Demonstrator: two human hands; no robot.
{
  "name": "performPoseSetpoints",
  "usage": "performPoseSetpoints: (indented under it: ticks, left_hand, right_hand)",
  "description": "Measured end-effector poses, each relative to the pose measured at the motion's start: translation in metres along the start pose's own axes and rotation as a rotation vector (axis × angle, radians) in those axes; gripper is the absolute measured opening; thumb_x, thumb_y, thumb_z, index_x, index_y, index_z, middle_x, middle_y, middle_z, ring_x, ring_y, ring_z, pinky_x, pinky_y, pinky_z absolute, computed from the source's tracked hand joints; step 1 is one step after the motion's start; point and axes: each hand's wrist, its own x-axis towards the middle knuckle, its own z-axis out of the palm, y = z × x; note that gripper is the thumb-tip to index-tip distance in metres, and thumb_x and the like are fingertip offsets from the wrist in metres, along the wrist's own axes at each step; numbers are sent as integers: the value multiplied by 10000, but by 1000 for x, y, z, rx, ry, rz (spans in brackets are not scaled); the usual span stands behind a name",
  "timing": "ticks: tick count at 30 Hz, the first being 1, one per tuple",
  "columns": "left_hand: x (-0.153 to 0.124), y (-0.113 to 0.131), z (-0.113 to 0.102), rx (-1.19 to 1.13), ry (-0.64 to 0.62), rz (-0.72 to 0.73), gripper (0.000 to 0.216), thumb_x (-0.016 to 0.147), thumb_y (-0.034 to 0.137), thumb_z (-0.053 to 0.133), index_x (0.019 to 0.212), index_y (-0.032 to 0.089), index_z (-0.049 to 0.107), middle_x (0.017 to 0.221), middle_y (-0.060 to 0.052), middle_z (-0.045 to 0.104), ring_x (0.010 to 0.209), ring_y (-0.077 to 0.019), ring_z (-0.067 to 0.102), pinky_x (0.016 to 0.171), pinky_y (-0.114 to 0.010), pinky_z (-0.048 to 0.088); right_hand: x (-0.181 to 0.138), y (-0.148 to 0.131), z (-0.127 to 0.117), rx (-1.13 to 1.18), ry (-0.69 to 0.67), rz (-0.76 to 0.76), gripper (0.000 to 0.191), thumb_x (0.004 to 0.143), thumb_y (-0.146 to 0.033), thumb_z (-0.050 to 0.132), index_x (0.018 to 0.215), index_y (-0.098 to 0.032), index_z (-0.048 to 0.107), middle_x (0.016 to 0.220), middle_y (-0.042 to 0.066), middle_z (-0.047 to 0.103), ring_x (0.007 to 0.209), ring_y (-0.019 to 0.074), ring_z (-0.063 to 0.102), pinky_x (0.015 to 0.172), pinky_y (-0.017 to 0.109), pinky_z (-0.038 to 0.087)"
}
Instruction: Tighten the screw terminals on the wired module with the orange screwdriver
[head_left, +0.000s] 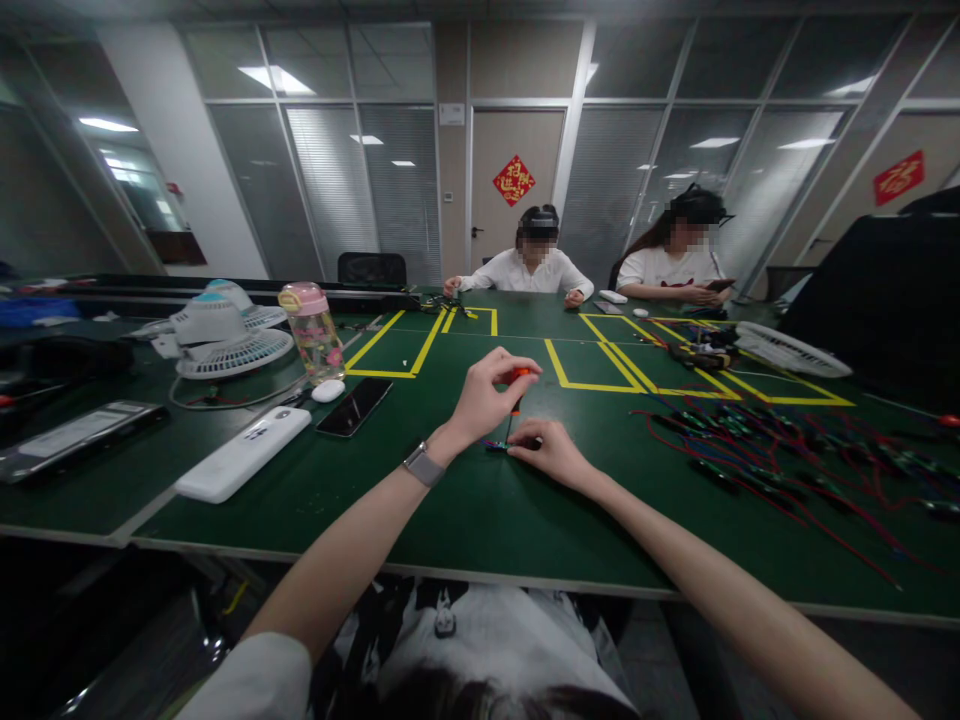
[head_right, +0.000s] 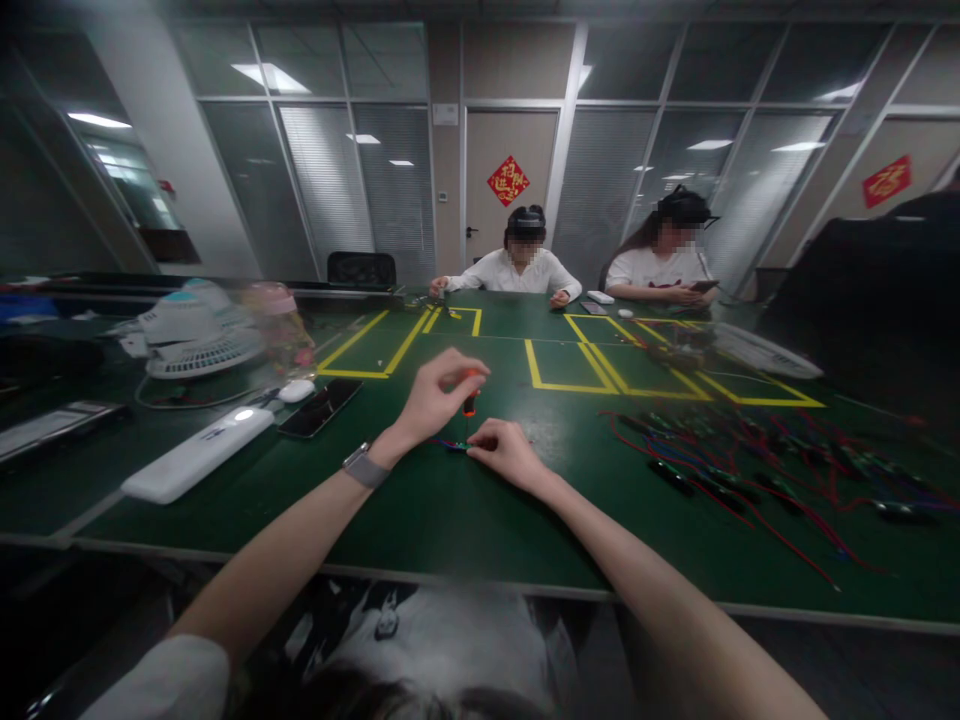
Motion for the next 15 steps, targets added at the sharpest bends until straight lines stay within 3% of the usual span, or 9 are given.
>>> performPoseSetpoints:
  ticks: [3,5,9,12,15]
  left_hand:
    - [-1,1,-2,167,59,57,128,798,297,646,819,184,703,771,-21,522,722,-128,520,714,-261,467]
    - [0,1,-5,200,46,63,165,829,310,608,908,202,705,809,-27,541,771,-140,532,777,-279,459]
    - [3,-2,-11,-1,-90,-1,292,927,263,431,1131,214,634,1088,-68,616,1044,-171,566,943,-320,428]
    - [6,-6,-11,-238,-172,-121,312,910,273,463,1167,175,610,1095,-92,655,977,-183,629,879,-330,491]
    - [6,-8,-8,-252,-118,-157,280,857,285,556,1084,152,652,977,-86,682,835,-160,651,781,-296,525]
  right_hand:
    - [0,0,-1,-3,-10,-13,117,748,-213,661,832,-159,723,782,42,652,691,145,587,651,260,460]
    - [1,1,-1,-6,-17,-17,116,751,-218,659,829,-161,724,788,43,654,693,145,588,651,260,461]
    - [1,4,-1,0,-15,-19,114,749,-233,663,813,-160,722,785,45,655,692,146,592,649,261,462]
    - [1,4,0,5,-11,-14,114,749,-232,664,815,-159,721,783,45,652,691,146,594,646,260,463]
    - [0,4,0,7,0,-13,108,749,-233,665,809,-162,719,778,41,647,681,143,592,643,259,466]
